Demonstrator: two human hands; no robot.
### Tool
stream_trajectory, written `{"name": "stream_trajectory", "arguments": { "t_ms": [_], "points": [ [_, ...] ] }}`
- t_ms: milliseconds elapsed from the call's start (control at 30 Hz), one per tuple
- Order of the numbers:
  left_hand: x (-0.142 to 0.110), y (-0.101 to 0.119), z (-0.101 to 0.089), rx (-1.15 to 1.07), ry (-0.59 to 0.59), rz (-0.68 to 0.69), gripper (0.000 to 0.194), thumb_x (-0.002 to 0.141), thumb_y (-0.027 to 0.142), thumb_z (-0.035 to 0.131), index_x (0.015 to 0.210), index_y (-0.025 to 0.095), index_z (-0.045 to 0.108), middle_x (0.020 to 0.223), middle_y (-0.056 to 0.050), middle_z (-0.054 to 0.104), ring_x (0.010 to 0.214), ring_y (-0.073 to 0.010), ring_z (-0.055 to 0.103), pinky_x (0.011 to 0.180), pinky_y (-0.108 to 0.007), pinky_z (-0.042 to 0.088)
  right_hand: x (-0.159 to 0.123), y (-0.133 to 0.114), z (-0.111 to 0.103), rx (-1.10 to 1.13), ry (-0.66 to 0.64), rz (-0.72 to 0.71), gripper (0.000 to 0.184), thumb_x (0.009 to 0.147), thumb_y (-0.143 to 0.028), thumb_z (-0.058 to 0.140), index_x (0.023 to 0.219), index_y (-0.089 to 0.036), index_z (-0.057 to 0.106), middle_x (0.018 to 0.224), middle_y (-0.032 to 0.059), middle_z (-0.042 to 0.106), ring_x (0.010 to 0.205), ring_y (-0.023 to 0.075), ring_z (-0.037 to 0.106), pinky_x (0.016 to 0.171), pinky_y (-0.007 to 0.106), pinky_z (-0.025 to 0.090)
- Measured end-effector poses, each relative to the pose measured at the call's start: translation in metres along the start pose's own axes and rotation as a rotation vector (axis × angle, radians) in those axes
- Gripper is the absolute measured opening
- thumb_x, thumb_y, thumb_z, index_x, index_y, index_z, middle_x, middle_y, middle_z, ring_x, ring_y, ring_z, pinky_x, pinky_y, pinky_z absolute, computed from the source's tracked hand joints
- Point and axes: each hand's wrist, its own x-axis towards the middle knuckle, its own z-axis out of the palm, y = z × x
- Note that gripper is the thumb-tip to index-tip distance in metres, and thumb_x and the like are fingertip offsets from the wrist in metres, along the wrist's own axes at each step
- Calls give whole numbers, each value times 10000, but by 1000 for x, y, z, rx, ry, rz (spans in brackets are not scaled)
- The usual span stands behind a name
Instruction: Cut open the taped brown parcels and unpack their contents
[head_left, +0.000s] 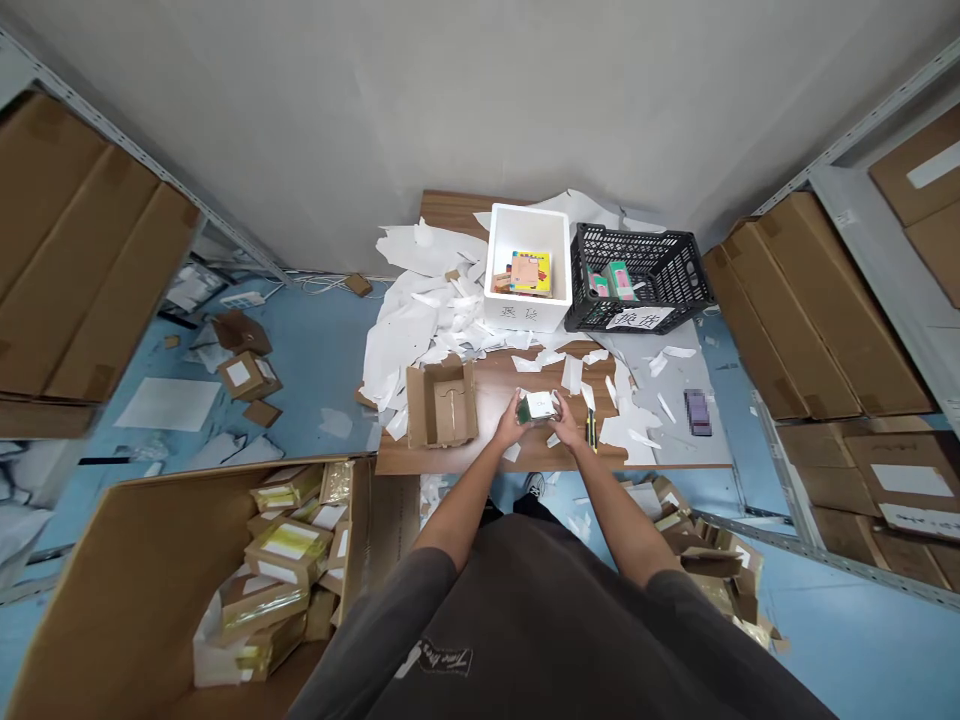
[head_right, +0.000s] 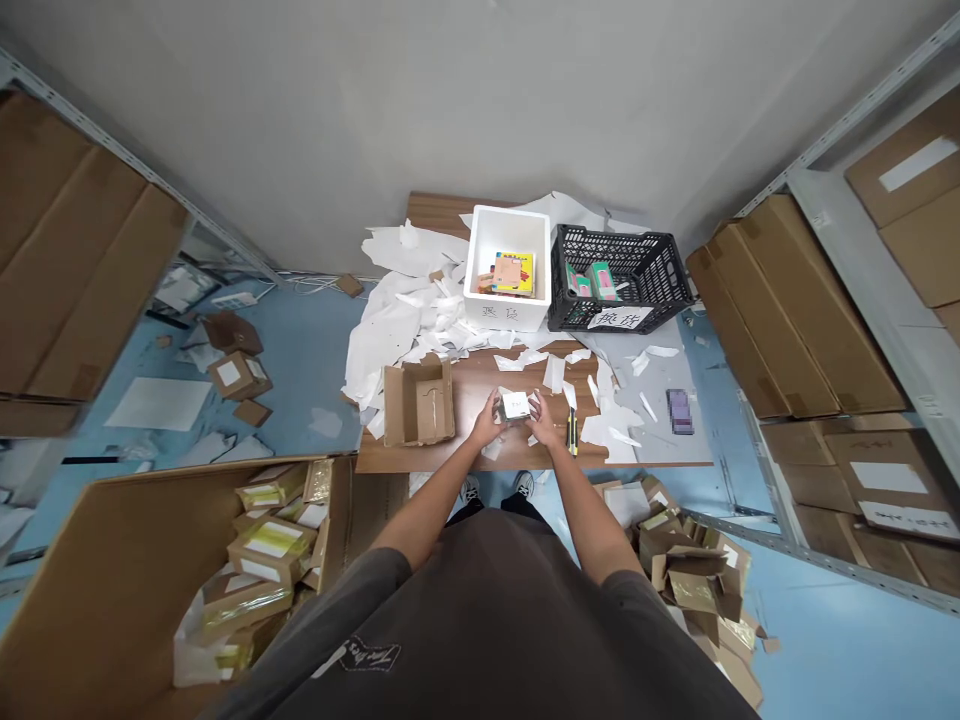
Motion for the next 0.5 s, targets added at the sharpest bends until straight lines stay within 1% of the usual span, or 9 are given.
{"name": "stream_trajectory", "arguments": {
  "t_ms": [67,133,200,267,333,400,500],
  "points": [
    [11,-16,0,-59,-7,-57,1138,767,433,927,1708,240,317,1706,-228,435,1538,-382,483,1241,-554,429,13,11,7,7,-9,24,938,771,-383,746,1657,-336,441,1566,132,603,1441,310,586,1163,539,524],
    [22,-33,-3,-86,0,-91,1075,815,424,871,1716,261,307,1758,-208,365,1559,-371,459,1230,-547,446,28,24,13,54,-29,49,908,786,-393,739,1646,-324,457,1519,119,641,1395,306,619,1179,532,517],
    [32,-47,-7,-74,-9,-113,1054,828,369,837,1727,280,294,1772,-183,354,1562,-352,458,1228,-525,454,43,36,19,96,-43,67,873,795,-402,714,1632,-331,475,1491,97,661,1370,296,634,1178,518,523],
    [41,-57,-10,-60,-24,-132,1116,796,303,835,1746,294,250,1767,-170,370,1541,-338,483,1221,-503,466,55,44,23,98,-46,69,851,795,-412,692,1619,-338,493,1476,78,671,1370,293,628,1176,513,528],
    [49,-61,-12,-77,-29,-141,1201,756,261,837,1762,311,182,1753,-165,390,1493,-325,533,1193,-495,496,64,46,26,77,-48,67,847,787,-420,693,1610,-336,512,1459,70,683,1360,301,625,1174,518,529],
    [53,-60,-12,-120,-18,-154,1248,730,247,832,1766,328,140,1718,-164,434,1407,-308,603,1147,-494,534,68,41,28,66,-68,66,839,779,-425,706,1596,-329,537,1429,75,702,1308,313,645,1145,520,552],
    [49,-49,-15,-133,-10,-169,1226,712,240,835,1751,346,193,1627,-160,521,1254,-273,684,1079,-474,570,66,27,30,90,-116,79,829,771,-435,713,1578,-327,560,1384,83,723,1176,314,689,1046,506,610]
  ]
}}
